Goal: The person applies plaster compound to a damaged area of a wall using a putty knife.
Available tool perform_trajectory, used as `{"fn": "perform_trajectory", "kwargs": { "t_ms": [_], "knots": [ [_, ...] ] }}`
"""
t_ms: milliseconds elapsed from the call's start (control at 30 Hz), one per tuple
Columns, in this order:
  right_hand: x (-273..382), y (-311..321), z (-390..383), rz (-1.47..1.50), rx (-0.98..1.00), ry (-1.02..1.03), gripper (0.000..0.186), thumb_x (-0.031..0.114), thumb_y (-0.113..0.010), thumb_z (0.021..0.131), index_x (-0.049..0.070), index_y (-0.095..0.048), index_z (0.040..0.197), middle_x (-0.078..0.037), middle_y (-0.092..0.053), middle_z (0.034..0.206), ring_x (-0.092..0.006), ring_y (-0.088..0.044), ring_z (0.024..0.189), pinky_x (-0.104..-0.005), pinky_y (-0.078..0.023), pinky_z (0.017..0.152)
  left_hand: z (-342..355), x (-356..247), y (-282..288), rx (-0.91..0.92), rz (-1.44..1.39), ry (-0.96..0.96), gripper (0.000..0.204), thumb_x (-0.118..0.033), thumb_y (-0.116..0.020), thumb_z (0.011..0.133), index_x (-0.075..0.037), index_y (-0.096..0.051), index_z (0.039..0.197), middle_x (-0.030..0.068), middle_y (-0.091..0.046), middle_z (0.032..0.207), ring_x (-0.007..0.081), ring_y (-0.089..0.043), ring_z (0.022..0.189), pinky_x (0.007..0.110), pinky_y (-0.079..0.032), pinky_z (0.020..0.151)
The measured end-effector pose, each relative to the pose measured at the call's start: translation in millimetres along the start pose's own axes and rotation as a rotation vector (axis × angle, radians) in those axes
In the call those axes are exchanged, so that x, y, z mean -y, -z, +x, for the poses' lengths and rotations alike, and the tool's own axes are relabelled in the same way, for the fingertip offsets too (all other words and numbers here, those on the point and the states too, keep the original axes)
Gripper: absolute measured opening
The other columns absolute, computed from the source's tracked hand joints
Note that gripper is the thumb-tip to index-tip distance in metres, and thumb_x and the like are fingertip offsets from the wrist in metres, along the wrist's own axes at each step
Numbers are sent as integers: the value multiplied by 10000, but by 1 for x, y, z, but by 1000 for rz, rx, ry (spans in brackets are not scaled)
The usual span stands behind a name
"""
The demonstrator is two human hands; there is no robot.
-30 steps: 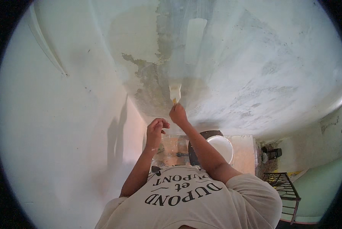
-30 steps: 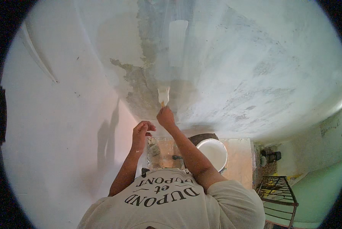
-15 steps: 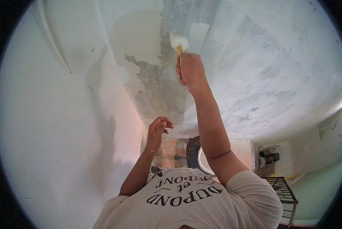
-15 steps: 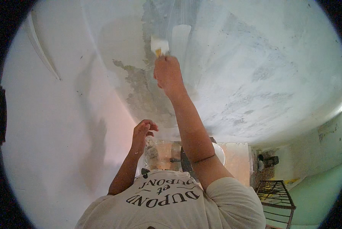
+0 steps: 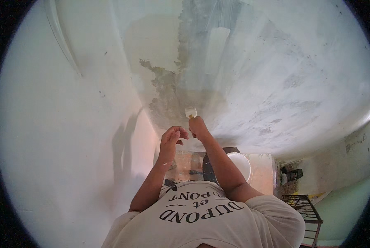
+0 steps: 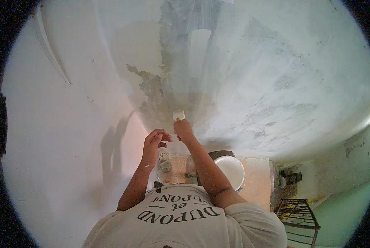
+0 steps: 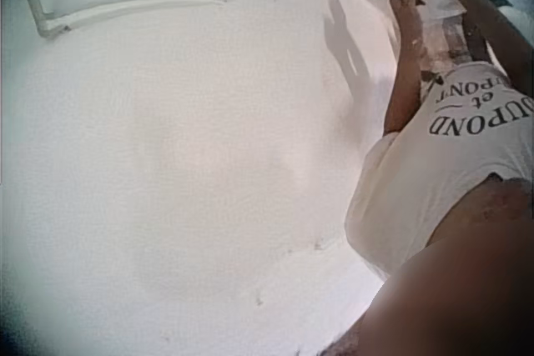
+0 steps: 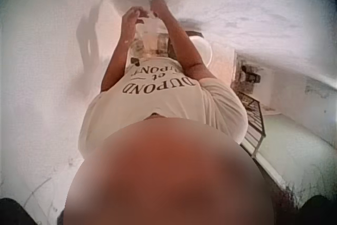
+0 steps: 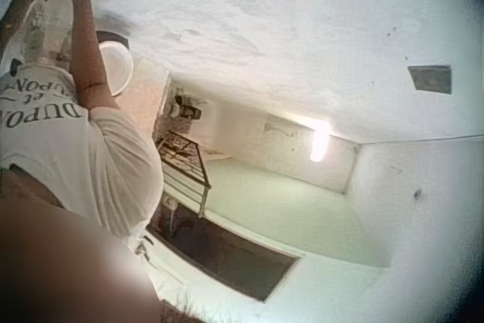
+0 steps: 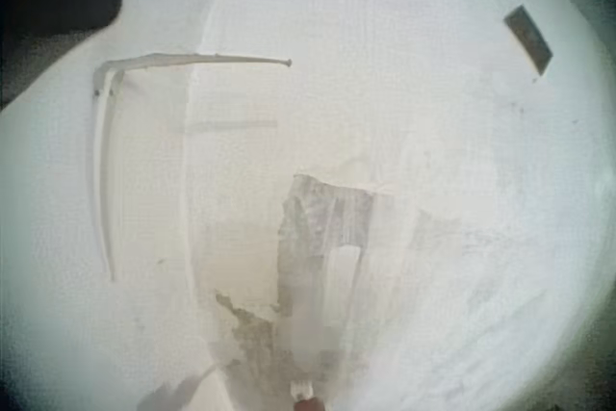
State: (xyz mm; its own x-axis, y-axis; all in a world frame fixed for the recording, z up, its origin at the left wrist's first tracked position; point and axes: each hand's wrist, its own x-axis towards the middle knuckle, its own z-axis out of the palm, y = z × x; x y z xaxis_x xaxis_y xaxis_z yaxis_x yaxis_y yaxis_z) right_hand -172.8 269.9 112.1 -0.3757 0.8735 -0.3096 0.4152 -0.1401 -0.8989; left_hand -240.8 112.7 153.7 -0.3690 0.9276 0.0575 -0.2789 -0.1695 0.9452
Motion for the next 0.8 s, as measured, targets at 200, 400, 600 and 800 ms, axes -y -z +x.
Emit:
{"fn": "perform_trajectory", "kwargs": {
  "t_ms": [200,400,600,800],
  "knots": [
    [88,66,8,-647,-20,617,251,148,-455,827,-8,-519,640,-97,-496,513,-234,-510,412,-362,-377,373,4,7,-5,41,-4,17,272,-330,-494,903,-71,-557,955,48,-622,895,151,-601,835,285,-428,704],
    [211,83,-76,187,-184,606,311,251,-377,916,19,-494,744,-56,-423,501,-145,-409,392,-341,-328,369,8,14,-20,100,-9,21,193,-233,-460,913,-75,-561,956,34,-613,895,129,-586,815,273,-413,681],
    [103,22,-1,-261,-441,690,247,132,-445,823,-85,-556,779,-308,-576,776,-474,-562,750,-513,-447,689,7,14,-21,102,1,25,186,-209,-447,913,-67,-558,956,35,-615,889,121,-585,819,260,-412,675],
    [-8,-14,19,-497,-195,493,197,103,-471,770,-67,-568,749,-246,-586,641,-397,-602,613,-477,-469,543,6,4,-12,32,-8,7,198,-240,-488,901,-62,-559,953,48,-619,882,146,-606,818,274,-428,684]
  ]
}}
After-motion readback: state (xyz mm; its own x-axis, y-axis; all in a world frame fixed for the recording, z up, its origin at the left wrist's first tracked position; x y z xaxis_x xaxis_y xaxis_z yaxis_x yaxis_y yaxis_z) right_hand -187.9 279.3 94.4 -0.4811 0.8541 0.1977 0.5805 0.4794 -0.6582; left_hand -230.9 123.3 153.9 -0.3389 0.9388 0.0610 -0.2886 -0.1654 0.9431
